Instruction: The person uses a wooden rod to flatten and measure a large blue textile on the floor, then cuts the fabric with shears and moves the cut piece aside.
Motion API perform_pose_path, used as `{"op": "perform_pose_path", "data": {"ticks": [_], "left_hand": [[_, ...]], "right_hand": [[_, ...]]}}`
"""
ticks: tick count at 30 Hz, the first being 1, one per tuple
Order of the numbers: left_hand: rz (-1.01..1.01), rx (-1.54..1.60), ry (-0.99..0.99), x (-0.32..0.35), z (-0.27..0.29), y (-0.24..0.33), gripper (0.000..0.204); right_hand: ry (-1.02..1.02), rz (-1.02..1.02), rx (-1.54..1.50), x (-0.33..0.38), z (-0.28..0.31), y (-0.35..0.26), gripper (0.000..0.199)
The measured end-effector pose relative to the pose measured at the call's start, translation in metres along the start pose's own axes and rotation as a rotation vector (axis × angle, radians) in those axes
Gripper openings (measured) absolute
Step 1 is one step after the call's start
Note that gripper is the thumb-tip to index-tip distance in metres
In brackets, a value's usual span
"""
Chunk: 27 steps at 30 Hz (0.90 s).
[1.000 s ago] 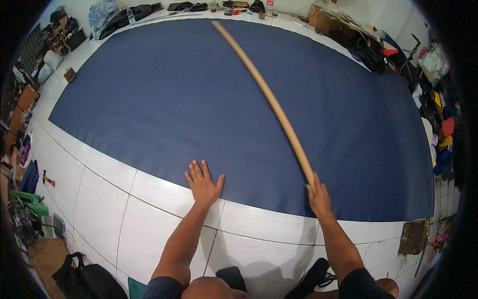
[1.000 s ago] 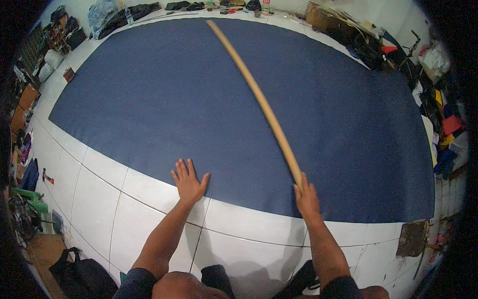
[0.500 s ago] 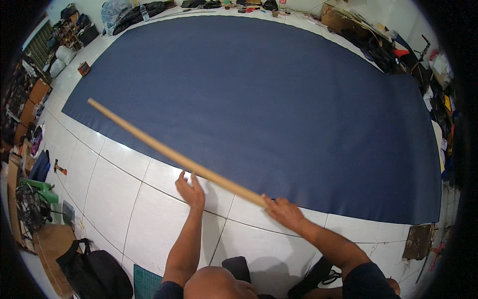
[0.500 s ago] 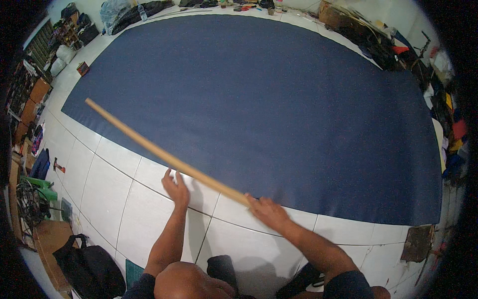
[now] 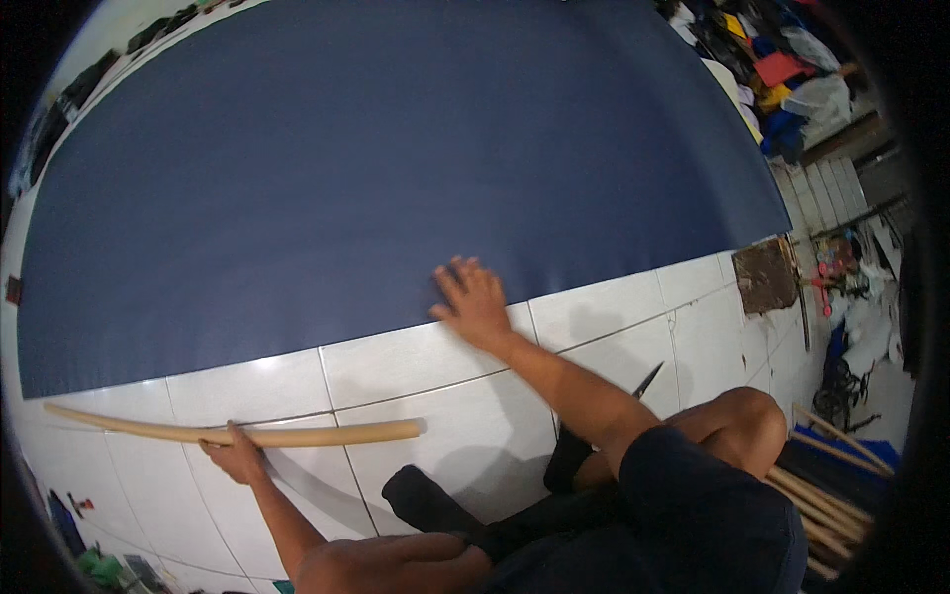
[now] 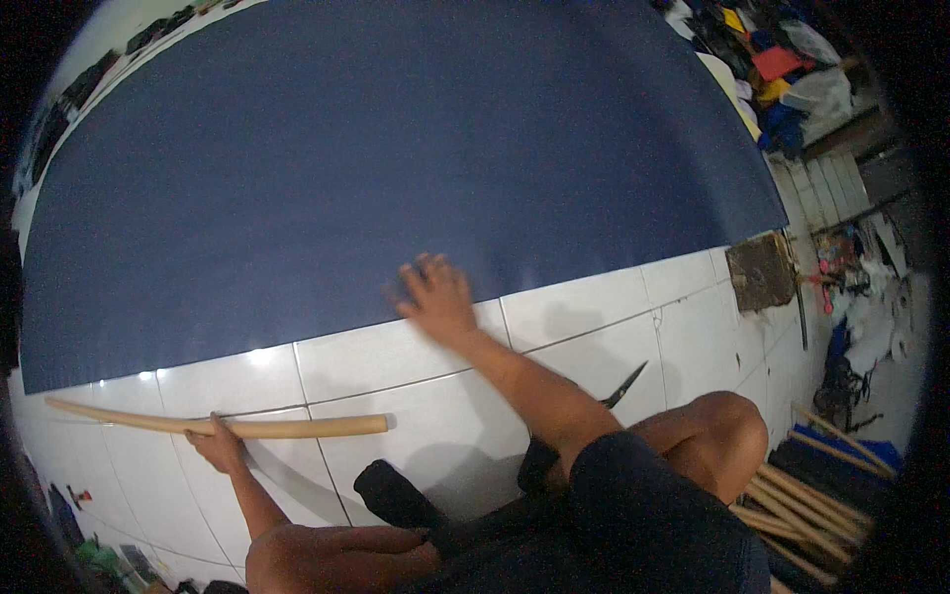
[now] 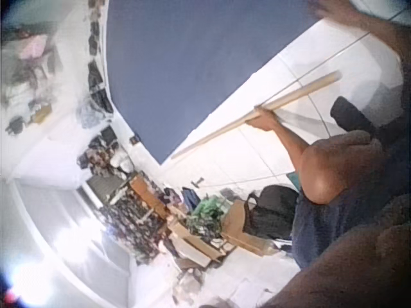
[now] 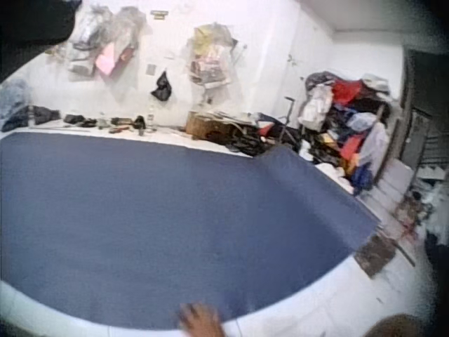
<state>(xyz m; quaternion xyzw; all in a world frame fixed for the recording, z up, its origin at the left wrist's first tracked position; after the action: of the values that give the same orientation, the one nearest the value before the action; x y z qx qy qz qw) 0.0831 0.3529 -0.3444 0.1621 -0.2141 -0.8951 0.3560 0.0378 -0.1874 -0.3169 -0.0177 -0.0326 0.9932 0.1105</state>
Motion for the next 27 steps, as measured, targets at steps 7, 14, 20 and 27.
{"op": "perform_pose_path", "data": {"ticks": [7, 14, 20, 27], "left_hand": [[-0.285, -0.278, 0.154, -0.006, 0.007, 0.041, 0.072], [-1.012, 0.069, -0.110, 0.019, 0.002, 0.188, 0.046], [-1.589, -0.154, -0.782, 0.146, -0.019, 0.314, 0.048], [-1.570, -0.416, -0.819, 0.229, -0.068, 0.378, 0.050]], "right_hand": [[-0.362, -0.071, 0.077, 0.063, 0.003, 0.198, 0.068], [-0.650, -0.165, 0.122, 0.142, 0.111, 0.312, 0.053], [-0.404, -0.809, -0.001, 0.320, 0.031, 0.351, 0.048], [-0.069, -1.284, -0.465, 0.456, -0.051, 0.247, 0.063]]}}
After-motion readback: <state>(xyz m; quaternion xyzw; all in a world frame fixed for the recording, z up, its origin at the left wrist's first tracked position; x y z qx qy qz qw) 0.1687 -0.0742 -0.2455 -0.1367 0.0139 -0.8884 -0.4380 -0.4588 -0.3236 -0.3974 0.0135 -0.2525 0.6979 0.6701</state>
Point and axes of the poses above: each hand's wrist, its own x-axis away from the middle knuckle, its own z-axis out of the back of the hand, y = z × x, the point moved 8 cm from there along -x, towards the middle knuckle, and after that the axes turned 9 degrees about y, right-handed, at the moved point
